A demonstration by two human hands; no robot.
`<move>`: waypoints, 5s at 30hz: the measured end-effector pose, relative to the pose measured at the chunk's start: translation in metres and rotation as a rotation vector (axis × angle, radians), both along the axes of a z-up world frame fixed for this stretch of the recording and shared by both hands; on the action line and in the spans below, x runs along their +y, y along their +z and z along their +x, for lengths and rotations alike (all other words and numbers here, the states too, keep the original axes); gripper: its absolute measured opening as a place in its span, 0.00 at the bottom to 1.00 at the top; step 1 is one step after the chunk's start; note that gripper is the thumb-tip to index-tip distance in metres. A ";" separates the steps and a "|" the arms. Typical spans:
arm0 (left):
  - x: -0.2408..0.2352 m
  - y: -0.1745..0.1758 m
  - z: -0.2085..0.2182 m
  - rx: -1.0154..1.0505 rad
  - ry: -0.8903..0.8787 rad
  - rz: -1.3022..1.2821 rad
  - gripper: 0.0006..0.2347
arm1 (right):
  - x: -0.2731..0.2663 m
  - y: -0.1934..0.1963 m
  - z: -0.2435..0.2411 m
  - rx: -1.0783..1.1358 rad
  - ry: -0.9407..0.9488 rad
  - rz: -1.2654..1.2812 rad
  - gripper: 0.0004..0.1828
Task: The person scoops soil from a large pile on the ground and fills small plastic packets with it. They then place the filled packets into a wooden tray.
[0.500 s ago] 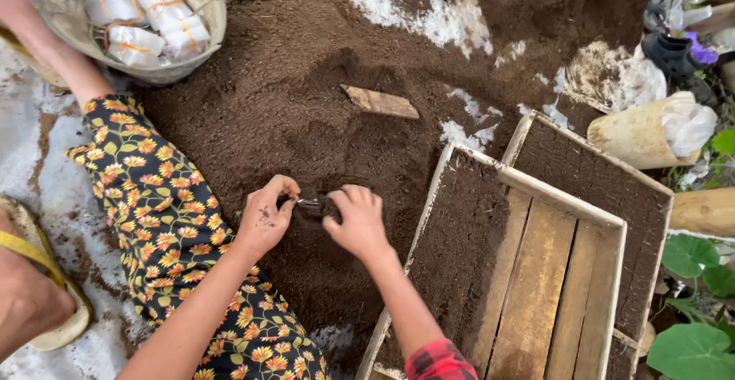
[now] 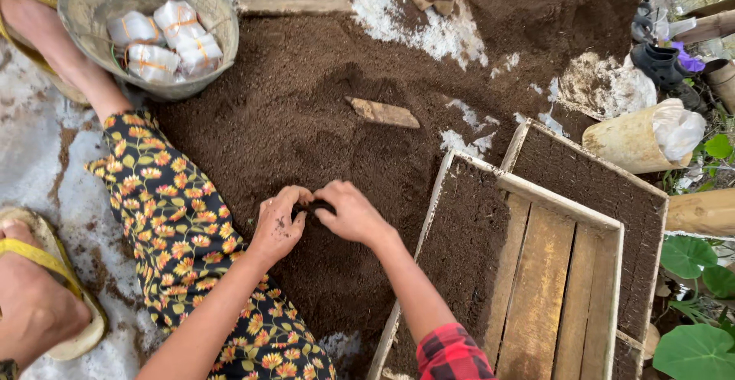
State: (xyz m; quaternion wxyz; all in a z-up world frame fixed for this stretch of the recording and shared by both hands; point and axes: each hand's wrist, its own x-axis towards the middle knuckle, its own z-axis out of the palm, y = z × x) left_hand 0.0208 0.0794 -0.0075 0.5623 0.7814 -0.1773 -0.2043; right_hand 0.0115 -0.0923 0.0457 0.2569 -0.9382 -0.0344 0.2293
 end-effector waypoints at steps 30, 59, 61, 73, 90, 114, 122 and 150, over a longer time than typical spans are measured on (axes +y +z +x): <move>-0.044 0.079 0.008 0.353 -0.079 0.531 0.12 | -0.011 -0.001 -0.056 -0.104 -0.809 0.681 0.10; -0.069 0.018 0.004 -0.440 -0.068 0.359 0.10 | -0.025 -0.013 -0.121 -0.358 -1.165 0.373 0.23; -0.069 0.023 0.005 -0.323 -0.044 0.261 0.11 | -0.010 -0.067 -0.148 -0.356 -1.360 0.348 0.30; -0.076 0.024 -0.034 -0.079 -0.037 0.264 0.08 | 0.004 -0.066 -0.064 -0.473 -1.880 0.942 0.37; -0.082 -0.003 -0.022 -0.019 -0.299 0.422 0.16 | -0.019 0.079 -0.051 -0.349 -0.995 0.774 0.10; -0.060 0.029 0.012 -0.182 0.044 0.247 0.11 | -0.002 -0.012 -0.013 -0.400 -1.588 0.938 0.32; -0.066 0.006 0.016 -0.099 -0.111 0.368 0.18 | -0.003 0.007 -0.048 -0.529 -0.651 0.384 0.17; -0.063 0.050 -0.008 -0.592 -0.202 0.562 0.21 | -0.067 0.003 -0.063 -0.212 -0.636 0.378 0.20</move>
